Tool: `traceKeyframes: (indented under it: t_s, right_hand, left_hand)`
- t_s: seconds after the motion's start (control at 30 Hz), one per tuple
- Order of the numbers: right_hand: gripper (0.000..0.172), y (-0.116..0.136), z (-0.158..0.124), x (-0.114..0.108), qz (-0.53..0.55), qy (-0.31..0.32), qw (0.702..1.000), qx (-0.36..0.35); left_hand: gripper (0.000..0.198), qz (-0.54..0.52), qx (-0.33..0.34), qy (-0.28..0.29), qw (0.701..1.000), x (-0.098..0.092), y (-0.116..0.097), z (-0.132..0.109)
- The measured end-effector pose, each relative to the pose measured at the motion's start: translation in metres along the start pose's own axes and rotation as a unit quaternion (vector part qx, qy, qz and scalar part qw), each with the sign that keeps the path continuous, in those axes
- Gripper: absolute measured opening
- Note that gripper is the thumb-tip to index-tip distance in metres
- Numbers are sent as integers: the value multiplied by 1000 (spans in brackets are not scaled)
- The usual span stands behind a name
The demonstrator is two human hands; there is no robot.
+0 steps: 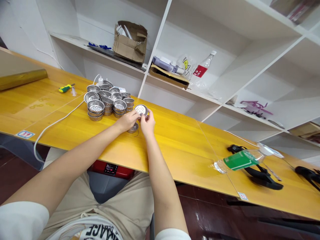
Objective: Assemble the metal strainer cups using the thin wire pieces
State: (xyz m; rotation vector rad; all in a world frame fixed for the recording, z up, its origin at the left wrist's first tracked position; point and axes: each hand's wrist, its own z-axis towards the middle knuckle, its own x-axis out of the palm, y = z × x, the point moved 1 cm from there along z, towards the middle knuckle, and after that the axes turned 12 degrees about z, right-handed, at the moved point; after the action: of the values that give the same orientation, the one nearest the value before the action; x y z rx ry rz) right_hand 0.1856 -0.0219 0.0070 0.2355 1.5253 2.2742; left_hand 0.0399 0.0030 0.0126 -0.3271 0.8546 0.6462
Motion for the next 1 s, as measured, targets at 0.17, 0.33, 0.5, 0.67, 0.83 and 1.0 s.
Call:
traceKeyframes:
  t_s: [0.17,0.33,0.5,0.67,0.83,1.0]
  right_hand:
    - [54,3,2,-4,-25,-12,1000,-1]
    - [47,11,2,-14,-96,-11,993,-66]
    - [45,18,-5,-10,-144,42,983,-103]
    - [50,21,-7,-6,-163,53,983,-61]
    - [52,19,-4,-7,-130,60,990,-2]
    - [43,17,-2,-6,-112,43,992,29]
  left_hand:
    - [30,-6,9,3,1000,-5,-3,-3]
    - [46,6,15,-63,998,-15,-5,-4]
    - [62,20,18,-65,998,-15,-1,-5]
    - [53,15,14,-74,997,-12,2,-4]
    - [49,32,4,-68,997,-12,2,-3]
    - [50,31,-4,-61,998,-13,4,-2]
